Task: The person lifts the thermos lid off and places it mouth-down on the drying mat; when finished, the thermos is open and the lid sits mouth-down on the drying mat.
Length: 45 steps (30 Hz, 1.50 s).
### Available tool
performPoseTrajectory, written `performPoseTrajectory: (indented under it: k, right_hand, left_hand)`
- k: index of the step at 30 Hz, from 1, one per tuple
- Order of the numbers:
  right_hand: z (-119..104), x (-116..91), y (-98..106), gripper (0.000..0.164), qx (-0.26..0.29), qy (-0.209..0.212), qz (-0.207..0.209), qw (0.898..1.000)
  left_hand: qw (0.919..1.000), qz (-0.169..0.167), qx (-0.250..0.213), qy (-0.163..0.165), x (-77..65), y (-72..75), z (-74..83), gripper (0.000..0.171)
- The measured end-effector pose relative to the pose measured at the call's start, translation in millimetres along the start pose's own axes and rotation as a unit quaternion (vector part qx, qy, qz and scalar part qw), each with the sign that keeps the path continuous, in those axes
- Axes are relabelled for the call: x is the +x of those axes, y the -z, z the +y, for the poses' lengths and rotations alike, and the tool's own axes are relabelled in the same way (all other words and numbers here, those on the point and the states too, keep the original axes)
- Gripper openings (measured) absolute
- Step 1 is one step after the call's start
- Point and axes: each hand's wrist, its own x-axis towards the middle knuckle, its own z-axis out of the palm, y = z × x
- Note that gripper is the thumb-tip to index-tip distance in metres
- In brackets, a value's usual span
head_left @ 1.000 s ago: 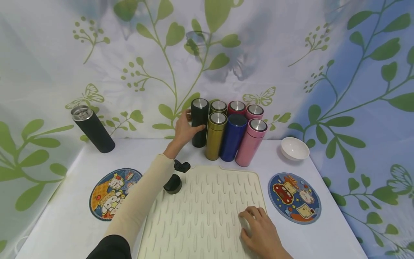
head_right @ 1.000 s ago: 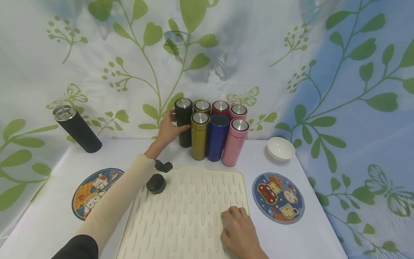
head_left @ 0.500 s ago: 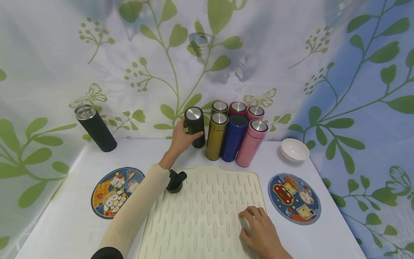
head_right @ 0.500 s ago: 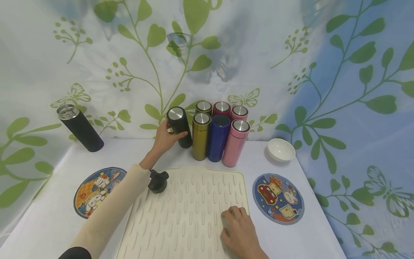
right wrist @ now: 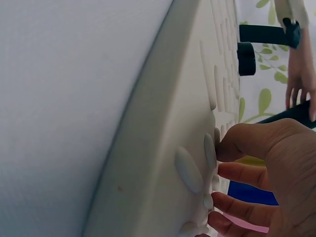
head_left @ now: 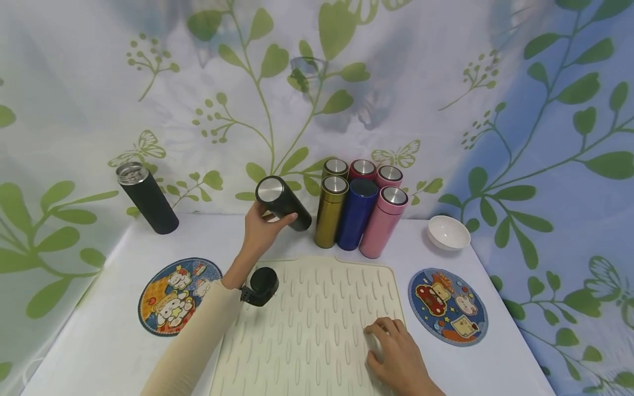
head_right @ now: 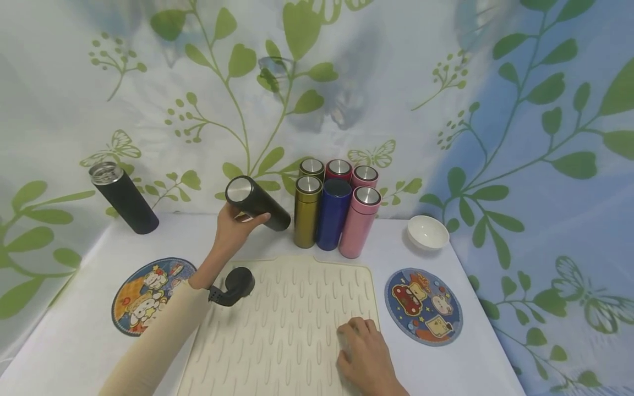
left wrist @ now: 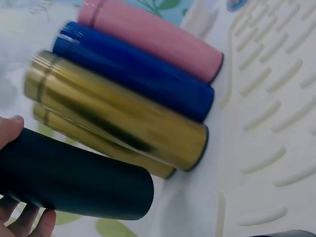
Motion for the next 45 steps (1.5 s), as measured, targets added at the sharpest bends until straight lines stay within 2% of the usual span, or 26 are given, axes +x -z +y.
performPoseTrajectory:
  k: [7, 11, 15, 18, 27, 31, 37, 41, 43, 45]
  right_hand:
    - [-3.2, 1.1, 1.0, 0.034, 0.007, -0.013, -0.011, 1.000]
    - [-4.4, 1.8, -0.4, 0.034, 0.009, -0.014, -0.010, 1.000]
    - [-5.4, 2.3, -1.8, 0.034, 0.011, -0.013, -0.006, 1.000]
    - [-6.2, 3.3, -1.7, 0.034, 0.010, -0.015, -0.009, 1.000]
    - [-7.6, 9.3, 3.8, 0.031, 0.030, -0.037, -0.045, 0.998]
    - [-7.5, 11.2, 8.1, 0.029, 0.041, -0.039, -0.055, 0.997]
    - [-11.5, 16.1, 21.8, 0.026, 0.065, -0.056, -0.072, 0.994]
    - [-16.2, 24.0, 31.9, 0.030, 0.095, -0.072, -0.070, 0.990]
    - [-19.9, 29.3, 36.6, 0.032, 0.123, -0.075, -0.064, 0.988]
    - [-25.4, 35.2, 42.3, 0.033, 0.179, -0.072, -0.064, 0.979]
  left_hand:
    - [0.9967, 0.011, -0.077, -0.023, -24.0, 22.7, 31.5, 0.062]
    - [0.9950, 0.018, -0.088, -0.044, -40.3, 32.0, 48.6, 0.064]
    - [0.9922, 0.022, -0.101, -0.069, -56.6, 38.5, 59.5, 0.066]
    - [0.9917, 0.011, -0.099, -0.081, -66.3, 43.3, 63.8, 0.067]
    - [0.9972, -0.045, -0.030, -0.051, -97.7, 56.9, 74.6, 0.071]
    - [0.9963, -0.056, 0.020, -0.063, -115.1, 56.5, 79.9, 0.075]
    - [0.9888, -0.071, 0.086, -0.099, -136.0, 52.1, 83.1, 0.081]
    - [0.9819, -0.077, 0.136, -0.107, -148.3, 50.6, 85.4, 0.082]
    - [0.9780, -0.081, 0.162, -0.103, -154.5, 49.9, 86.5, 0.083]
    - [0.9733, -0.085, 0.187, -0.101, -160.9, 49.3, 87.2, 0.084]
